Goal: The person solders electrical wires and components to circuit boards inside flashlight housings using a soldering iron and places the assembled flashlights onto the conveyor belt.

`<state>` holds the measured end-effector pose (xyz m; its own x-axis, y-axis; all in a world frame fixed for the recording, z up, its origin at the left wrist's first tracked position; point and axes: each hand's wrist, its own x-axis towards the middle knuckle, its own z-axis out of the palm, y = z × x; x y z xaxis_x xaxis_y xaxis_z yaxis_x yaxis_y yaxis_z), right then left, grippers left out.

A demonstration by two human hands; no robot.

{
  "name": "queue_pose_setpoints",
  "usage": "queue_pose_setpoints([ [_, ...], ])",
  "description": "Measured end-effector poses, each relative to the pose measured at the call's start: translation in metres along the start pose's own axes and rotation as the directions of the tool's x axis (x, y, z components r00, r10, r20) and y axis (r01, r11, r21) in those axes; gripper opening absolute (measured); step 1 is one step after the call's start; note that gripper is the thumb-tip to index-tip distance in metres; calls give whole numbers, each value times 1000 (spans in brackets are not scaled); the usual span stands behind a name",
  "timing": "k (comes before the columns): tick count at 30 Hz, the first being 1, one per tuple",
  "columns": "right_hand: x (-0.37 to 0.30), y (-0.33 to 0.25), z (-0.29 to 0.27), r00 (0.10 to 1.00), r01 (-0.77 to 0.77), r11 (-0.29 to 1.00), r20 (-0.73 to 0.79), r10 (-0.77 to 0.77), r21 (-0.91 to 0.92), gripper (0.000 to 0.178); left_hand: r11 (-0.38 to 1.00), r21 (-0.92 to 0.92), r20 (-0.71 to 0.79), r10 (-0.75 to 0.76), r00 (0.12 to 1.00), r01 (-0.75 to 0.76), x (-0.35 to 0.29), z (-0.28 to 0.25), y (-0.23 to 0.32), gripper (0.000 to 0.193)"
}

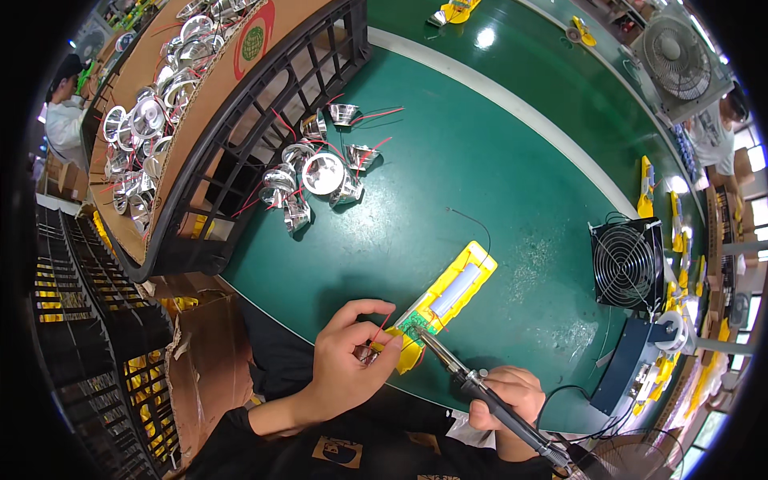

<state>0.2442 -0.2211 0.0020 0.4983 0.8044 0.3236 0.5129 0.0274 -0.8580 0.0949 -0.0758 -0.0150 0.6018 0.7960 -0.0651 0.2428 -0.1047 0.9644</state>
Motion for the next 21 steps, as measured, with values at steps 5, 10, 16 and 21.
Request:
queue_pose_setpoints([
  [5,1,-3,-5,998,-16,1000,62,15,8,27,1000,-6,-9,-2,1000,2,-1,0,2,6],
  [10,0,-2,-2,1000,-16,1000,15,16,22,27,1000,8,-19,11,1000,-11,0,2,2,6],
  [16,-4,3,1,998,45,999,-36,-45,11,29,1000,11,-1,-3,1000,3,-1,1,2,6],
  [21,-9,9,-6,987,163,986,7,-163,-31,33,1000,10,-11,10,1000,-10,0,-2,4,6],
])
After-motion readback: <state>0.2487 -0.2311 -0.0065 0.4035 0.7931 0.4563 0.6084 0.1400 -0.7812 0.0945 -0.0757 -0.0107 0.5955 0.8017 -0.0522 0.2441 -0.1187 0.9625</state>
